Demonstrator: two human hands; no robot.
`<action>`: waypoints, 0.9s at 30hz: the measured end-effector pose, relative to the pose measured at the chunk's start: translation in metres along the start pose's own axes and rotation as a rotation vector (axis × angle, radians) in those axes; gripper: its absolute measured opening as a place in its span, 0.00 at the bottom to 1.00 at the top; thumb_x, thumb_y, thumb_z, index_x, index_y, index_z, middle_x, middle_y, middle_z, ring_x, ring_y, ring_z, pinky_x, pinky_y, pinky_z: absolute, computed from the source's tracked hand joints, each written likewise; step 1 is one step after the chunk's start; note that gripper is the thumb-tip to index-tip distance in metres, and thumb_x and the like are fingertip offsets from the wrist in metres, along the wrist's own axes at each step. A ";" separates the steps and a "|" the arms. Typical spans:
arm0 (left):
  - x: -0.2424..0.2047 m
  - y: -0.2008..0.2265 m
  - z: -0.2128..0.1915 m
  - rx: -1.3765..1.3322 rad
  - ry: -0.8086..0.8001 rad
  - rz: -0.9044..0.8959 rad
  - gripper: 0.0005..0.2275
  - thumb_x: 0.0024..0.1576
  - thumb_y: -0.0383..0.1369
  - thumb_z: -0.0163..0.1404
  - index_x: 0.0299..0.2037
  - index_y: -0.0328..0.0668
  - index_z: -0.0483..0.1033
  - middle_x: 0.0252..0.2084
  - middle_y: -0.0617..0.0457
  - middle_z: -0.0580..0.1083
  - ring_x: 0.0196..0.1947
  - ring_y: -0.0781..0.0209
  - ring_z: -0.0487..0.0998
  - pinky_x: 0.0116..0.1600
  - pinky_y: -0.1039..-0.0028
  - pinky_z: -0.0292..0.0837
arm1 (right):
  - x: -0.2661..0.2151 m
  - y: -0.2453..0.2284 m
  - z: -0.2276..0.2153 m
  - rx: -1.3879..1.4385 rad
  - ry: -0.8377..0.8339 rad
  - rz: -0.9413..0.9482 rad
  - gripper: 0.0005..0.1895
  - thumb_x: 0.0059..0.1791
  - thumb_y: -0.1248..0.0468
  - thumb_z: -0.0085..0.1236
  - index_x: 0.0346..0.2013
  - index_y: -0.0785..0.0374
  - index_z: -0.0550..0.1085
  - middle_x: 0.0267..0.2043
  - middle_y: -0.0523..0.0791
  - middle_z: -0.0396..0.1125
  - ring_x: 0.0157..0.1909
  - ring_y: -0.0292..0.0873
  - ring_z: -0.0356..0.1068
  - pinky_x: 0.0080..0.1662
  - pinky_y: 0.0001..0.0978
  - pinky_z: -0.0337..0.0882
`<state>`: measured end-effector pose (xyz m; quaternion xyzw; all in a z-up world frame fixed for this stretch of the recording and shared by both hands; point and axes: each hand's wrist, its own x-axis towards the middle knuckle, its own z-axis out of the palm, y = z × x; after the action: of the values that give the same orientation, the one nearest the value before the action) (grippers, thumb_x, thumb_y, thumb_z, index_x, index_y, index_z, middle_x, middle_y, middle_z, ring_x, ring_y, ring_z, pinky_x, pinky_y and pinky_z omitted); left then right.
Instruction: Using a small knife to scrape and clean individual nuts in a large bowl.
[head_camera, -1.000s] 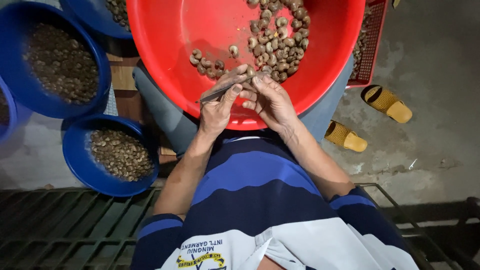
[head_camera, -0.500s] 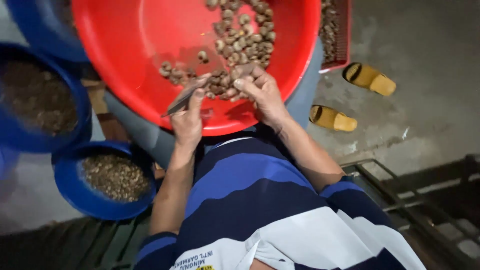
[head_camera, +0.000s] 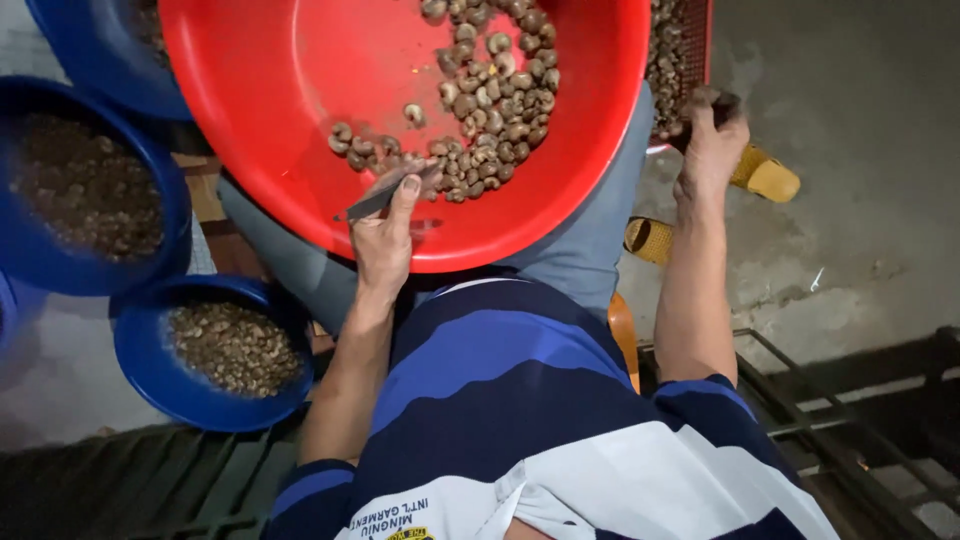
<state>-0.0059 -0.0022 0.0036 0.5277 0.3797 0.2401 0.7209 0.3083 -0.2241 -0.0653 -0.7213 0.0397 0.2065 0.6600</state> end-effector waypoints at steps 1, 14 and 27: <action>0.000 0.001 0.000 -0.003 0.015 -0.012 0.13 0.65 0.33 0.50 0.56 0.32 0.74 0.48 0.45 0.79 0.50 0.56 0.83 0.51 0.75 0.81 | 0.002 0.005 -0.003 -0.004 0.006 -0.014 0.14 0.52 0.62 0.60 0.47 0.67 0.72 0.35 0.44 0.68 0.28 0.36 0.66 0.34 0.26 0.73; 0.001 0.001 -0.005 -0.082 0.062 0.008 0.14 0.64 0.33 0.51 0.55 0.31 0.74 0.49 0.44 0.79 0.49 0.52 0.83 0.58 0.69 0.80 | -0.044 -0.027 0.043 -0.505 -0.177 -0.465 0.13 0.60 0.65 0.49 0.58 0.70 0.68 0.39 0.47 0.68 0.39 0.38 0.69 0.38 0.27 0.70; -0.022 -0.003 -0.012 -0.123 0.171 0.031 0.13 0.64 0.33 0.51 0.55 0.32 0.75 0.49 0.46 0.79 0.47 0.56 0.83 0.54 0.72 0.80 | -0.068 -0.045 0.066 -0.712 -0.351 -0.369 0.23 0.56 0.62 0.52 0.65 0.63 0.64 0.42 0.48 0.71 0.39 0.41 0.71 0.38 0.30 0.71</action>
<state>-0.0288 -0.0128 0.0057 0.4660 0.4159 0.3183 0.7132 0.2451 -0.1696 -0.0026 -0.8528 -0.2760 0.2053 0.3929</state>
